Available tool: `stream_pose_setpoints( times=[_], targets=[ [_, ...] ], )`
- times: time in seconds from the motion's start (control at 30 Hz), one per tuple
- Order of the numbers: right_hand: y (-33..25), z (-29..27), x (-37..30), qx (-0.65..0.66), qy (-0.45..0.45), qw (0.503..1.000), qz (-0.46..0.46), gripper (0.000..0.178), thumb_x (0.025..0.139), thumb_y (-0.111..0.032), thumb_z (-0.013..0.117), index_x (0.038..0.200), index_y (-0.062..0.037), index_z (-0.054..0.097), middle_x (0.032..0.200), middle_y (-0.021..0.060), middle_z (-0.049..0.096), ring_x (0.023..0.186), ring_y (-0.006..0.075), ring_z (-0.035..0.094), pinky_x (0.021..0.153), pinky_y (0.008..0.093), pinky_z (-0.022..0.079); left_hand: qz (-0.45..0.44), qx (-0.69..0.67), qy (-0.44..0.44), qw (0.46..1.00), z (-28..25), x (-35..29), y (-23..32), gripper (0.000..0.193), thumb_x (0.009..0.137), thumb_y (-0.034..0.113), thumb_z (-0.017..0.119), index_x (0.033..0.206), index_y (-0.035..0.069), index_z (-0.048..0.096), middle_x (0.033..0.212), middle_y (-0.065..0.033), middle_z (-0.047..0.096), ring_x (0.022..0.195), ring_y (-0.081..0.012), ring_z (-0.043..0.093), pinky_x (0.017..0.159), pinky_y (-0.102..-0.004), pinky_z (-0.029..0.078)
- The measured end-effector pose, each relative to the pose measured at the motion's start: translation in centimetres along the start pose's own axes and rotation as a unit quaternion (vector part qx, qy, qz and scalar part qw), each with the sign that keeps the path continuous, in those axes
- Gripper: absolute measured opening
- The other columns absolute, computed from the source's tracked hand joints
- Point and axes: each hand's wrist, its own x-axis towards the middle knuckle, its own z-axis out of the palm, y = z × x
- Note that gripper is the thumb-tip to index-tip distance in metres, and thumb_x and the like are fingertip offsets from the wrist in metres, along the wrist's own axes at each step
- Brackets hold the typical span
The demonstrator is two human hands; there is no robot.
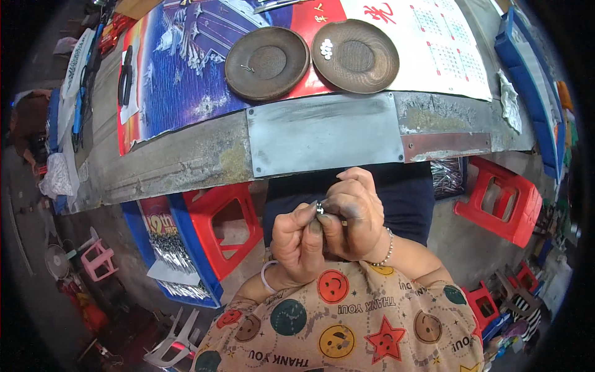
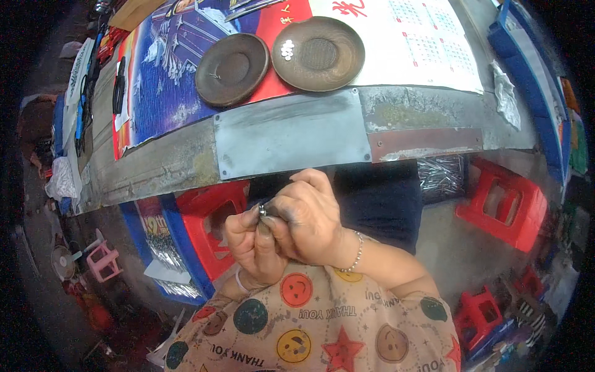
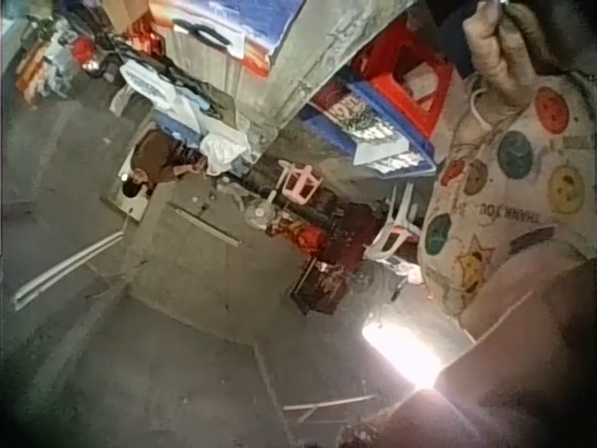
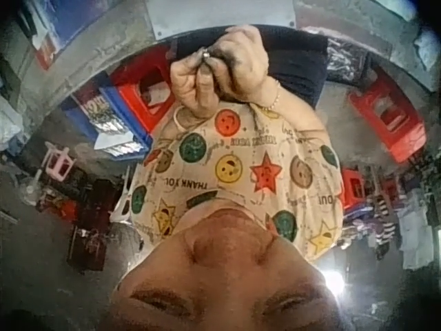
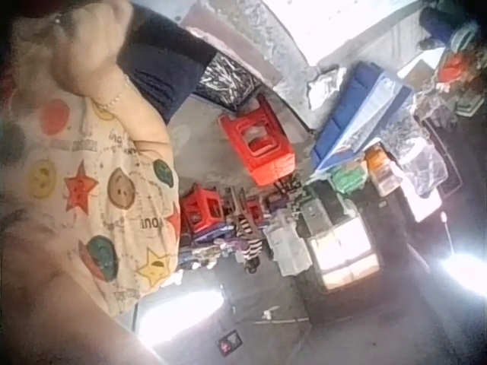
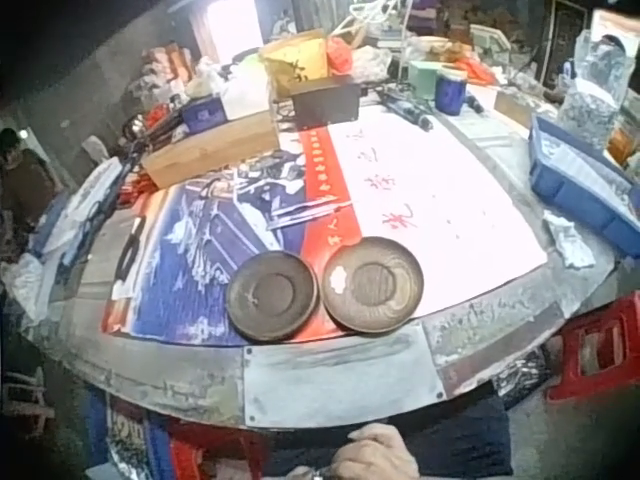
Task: Assembling small metal and plastic hardware components by hand and with tweezers.
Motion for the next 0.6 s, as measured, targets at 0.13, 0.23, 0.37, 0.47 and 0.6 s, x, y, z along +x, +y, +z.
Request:
stream_pose_setpoints(
  times=[0.13, 0.23, 0.37, 0.47, 0.6],
  targets=[
    [-0.1, 0.8, 0.1, -0.011, 0.019, 1.000, 0.006, 0.011, 0.080, -0.003, 0.058, 0.088, -0.0001, 0.051, 0.074, 0.0092, 0.056, 0.062, 0.0240, 0.054, 0.070, 0.0425, 0.046, -0.010, -0.006, 0.025, 1.000, 0.3, 0.6, 0.3, 0.019, 0.096, 0.002, 0.044, 0.114, -0.003, 0.043, 0.087, -0.0076, 0.051, 0.072, -0.0080, 0.044, 0.064, -0.0223, 0.039],
    [-0.4, 0.9, 0.1, 0.064, 0.021, 0.993, 0.094, 0.009, 0.080, -0.001, 0.059, 0.085, 0.0024, 0.053, 0.074, 0.0121, 0.056, 0.061, 0.0261, 0.054, 0.061, 0.0372, 0.045, -0.037, 0.004, 0.046, 0.998, 0.3, 0.1, -0.4, 0.019, 0.096, 0.003, 0.045, 0.114, -0.003, 0.041, 0.096, -0.0098, 0.053, 0.081, -0.0104, 0.048, 0.073, -0.0246, 0.042],
    [0.2, -0.8, 0.6, 0.157, -0.039, 0.976, 0.143, 0.013, 0.077, -0.002, 0.064, 0.083, 0.0041, 0.054, 0.074, 0.0148, 0.056, 0.060, 0.0288, 0.055, 0.056, 0.0348, 0.045, -0.034, -0.015, 0.017, 0.999, 0.3, -0.1, -0.2, 0.022, 0.096, 0.002, 0.044, 0.117, -0.004, 0.040, 0.113, -0.0173, 0.056, 0.100, -0.0155, 0.056, 0.089, -0.0287, 0.045],
    [0.2, -0.7, 0.8, 0.094, -0.032, 0.990, 0.099, 0.015, 0.076, -0.004, 0.064, 0.085, 0.0029, 0.054, 0.074, 0.0136, 0.056, 0.061, 0.0291, 0.054, 0.058, 0.0370, 0.045, -0.021, -0.021, 0.004, 1.000, 0.2, 0.8, 0.0, 0.024, 0.097, 0.003, 0.043, 0.118, -0.005, 0.039, 0.115, -0.0177, 0.055, 0.101, -0.0156, 0.056, 0.089, -0.0284, 0.045],
    [0.0, 0.1, 0.3, -0.011, -0.008, 1.000, 0.023, 0.014, 0.080, -0.004, 0.060, 0.089, 0.0013, 0.052, 0.074, 0.0114, 0.054, 0.061, 0.0285, 0.052, 0.062, 0.0391, 0.042, -0.024, 0.003, -0.017, 1.000, 0.0, 0.8, 0.2, 0.025, 0.097, 0.004, 0.044, 0.119, -0.005, 0.039, 0.115, -0.0173, 0.055, 0.101, -0.0151, 0.055, 0.089, -0.0273, 0.045]
  ],
)
